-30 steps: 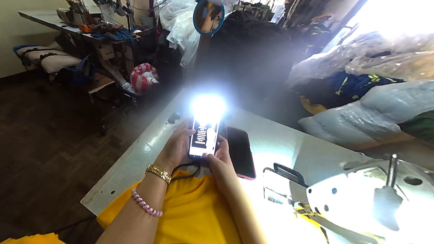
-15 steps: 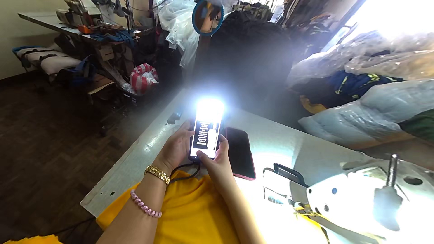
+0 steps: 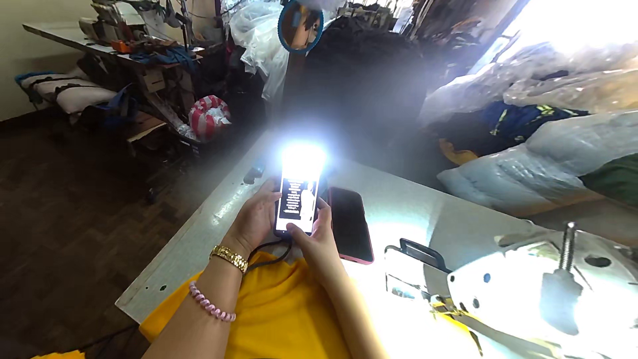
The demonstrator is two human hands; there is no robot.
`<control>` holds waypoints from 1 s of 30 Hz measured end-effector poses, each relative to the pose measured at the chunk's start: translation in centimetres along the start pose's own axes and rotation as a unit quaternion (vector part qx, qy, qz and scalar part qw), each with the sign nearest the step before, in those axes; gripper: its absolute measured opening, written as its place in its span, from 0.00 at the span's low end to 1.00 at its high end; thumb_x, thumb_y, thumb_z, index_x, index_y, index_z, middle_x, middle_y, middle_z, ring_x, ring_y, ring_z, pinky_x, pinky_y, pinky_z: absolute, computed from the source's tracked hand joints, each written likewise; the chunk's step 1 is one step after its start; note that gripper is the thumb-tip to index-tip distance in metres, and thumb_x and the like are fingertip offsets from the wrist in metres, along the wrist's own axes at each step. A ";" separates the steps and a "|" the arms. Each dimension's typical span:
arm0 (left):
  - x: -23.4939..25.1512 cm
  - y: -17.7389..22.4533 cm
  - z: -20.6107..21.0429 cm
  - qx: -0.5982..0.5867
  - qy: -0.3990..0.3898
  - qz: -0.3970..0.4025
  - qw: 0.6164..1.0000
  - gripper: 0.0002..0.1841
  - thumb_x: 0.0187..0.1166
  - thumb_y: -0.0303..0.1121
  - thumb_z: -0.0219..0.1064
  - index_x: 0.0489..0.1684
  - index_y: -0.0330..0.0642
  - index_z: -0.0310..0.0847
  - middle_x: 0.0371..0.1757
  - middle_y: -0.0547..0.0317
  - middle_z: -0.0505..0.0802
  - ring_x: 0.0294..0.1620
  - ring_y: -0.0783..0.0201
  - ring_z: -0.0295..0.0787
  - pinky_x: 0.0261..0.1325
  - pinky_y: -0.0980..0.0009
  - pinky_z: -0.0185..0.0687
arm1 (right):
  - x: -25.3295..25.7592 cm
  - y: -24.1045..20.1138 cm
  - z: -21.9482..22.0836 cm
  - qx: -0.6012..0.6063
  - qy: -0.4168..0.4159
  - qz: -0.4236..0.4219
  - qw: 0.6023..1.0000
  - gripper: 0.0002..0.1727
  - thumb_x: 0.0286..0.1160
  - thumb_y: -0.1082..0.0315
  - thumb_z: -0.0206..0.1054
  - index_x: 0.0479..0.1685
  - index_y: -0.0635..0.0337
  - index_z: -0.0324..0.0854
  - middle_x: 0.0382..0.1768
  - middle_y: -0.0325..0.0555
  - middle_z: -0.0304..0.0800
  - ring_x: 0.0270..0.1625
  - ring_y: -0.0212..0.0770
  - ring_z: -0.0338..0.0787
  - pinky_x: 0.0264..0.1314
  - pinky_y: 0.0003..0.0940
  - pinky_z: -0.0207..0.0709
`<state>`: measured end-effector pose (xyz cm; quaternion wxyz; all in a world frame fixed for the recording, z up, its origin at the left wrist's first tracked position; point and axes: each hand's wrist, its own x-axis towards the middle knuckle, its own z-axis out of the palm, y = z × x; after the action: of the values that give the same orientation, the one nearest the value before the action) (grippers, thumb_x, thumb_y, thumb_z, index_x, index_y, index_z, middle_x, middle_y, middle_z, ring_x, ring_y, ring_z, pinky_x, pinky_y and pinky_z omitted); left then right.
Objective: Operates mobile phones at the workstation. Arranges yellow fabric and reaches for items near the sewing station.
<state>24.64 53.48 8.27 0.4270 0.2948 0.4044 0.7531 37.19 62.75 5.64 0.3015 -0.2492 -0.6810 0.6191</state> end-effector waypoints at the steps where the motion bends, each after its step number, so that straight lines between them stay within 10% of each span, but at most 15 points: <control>1: 0.0 0.0 0.0 -0.002 0.002 -0.001 1.000 0.29 0.86 0.41 0.43 0.89 0.57 0.57 0.74 0.57 0.83 0.67 0.62 0.86 0.63 0.58 0.85 | 0.0 0.0 0.0 0.004 -0.002 0.001 1.000 0.49 0.58 0.69 0.76 0.86 0.49 0.53 0.64 0.47 0.84 0.60 0.34 0.90 0.58 0.34 0.87; 30: 0.0 0.3 0.2 -0.013 0.019 -0.012 1.000 0.28 0.87 0.41 0.43 0.89 0.56 0.56 0.76 0.55 0.82 0.68 0.60 0.85 0.64 0.56 0.85 | 0.1 -0.1 0.0 0.021 -0.011 0.007 1.000 0.49 0.58 0.72 0.73 0.86 0.48 0.52 0.65 0.46 0.84 0.60 0.34 0.90 0.59 0.33 0.87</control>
<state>24.66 53.44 8.58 0.4321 0.2700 0.4065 0.7584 37.15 62.81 5.73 0.2947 -0.2412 -0.6694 0.6379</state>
